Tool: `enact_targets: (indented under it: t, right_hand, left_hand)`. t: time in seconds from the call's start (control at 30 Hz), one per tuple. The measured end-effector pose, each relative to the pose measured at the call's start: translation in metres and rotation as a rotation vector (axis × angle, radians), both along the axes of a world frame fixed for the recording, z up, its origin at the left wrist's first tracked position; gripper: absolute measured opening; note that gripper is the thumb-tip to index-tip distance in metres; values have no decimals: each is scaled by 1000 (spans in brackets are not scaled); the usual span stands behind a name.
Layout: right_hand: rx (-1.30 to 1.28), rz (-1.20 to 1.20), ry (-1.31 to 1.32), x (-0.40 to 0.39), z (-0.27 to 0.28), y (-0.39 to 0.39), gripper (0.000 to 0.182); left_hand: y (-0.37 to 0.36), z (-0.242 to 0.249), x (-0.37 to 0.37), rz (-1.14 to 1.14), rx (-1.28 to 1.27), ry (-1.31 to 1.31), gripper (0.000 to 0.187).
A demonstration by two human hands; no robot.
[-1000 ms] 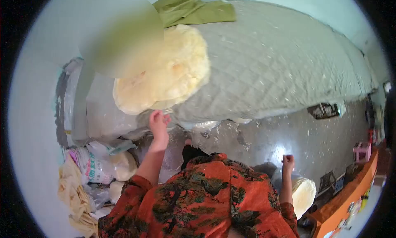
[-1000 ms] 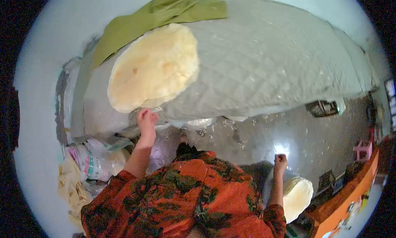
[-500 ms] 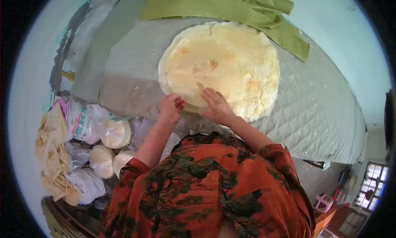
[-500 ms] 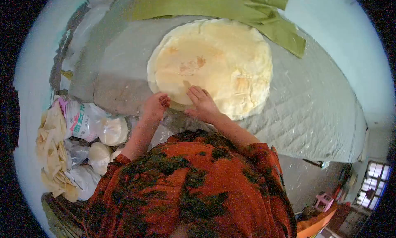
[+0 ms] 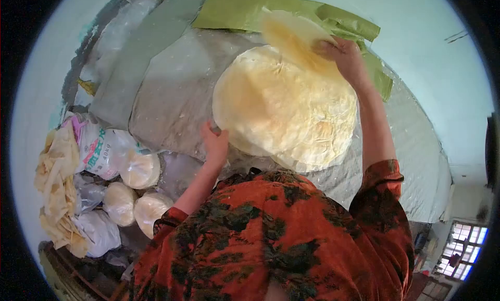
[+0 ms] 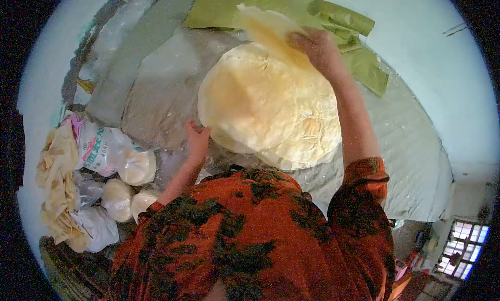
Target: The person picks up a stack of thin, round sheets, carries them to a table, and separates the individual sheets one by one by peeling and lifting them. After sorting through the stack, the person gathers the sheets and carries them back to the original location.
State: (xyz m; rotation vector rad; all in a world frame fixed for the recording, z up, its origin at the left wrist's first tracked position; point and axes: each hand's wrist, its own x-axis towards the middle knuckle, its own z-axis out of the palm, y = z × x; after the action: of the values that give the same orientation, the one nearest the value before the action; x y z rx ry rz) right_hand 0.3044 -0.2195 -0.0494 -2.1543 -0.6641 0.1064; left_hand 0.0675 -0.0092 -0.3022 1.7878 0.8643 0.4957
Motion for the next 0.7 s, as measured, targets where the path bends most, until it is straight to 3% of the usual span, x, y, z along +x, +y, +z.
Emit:
enact_targets:
  t: [0.03, 0.1, 0.13, 0.2, 0.27, 0.3, 0.33, 0.4, 0.47, 0.53, 0.57, 0.63, 0.67, 0.7]
  right_hand:
    - [-96, 22, -169, -15, 1, 5, 21]
    - [-201, 98, -369, -47, -15, 18, 20]
    - [-221, 81, -390, -56, -50, 21, 22]
    - [-123, 131, -368, -83, -125, 29, 24]
    - [-239, 155, -139, -116, -172, 38, 22]
    - [-193, 190, -184, -126, -193, 39, 20]
    - [-256, 182, -84, -137, -194, 43, 22]
    - [-123, 186, -58, -151, -187, 51, 22]
    - [6, 182, -32, -167, -183, 56, 22]
    - [-168, 44, -617, -176, -181, 62, 24]
    - [-172, 15, -626, -172, -181, 60, 24]
    - [-158, 69, -193, -152, -181, 47, 20]
    - [-380, 83, -54, -128, -159, 40, 16]
    - [-522, 202, -404, -68, -186, 24, 13]
  left_hand:
    - [1, 12, 1, 1, -2, -3, 49]
    - [3, 40, 4, -33, -622, 69, 40]
    - [8, 28, 6, -20, -627, 65, 40]
    - [18, -4, 9, -312, -663, 143, 23]
    - [12, -7, 13, -283, -660, 84, 22]
    - [9, -5, 16, -260, -650, 27, 22]
    - [6, 13, 18, -264, -640, 27, 22]
    - [-2, 60, 18, -157, -1031, -163, 27]
    - [-4, 44, 24, -221, -1113, -210, 28]
    - [-4, 47, 30, -300, -1195, -263, 30]
    - [-7, 61, 30, -355, -1226, -252, 27]
    - [-20, 90, 37, -458, -1260, -229, 26]
    - [-26, 103, 40, -409, -1271, -309, 26]
    - [-30, 109, 41, -348, -1282, -387, 26]
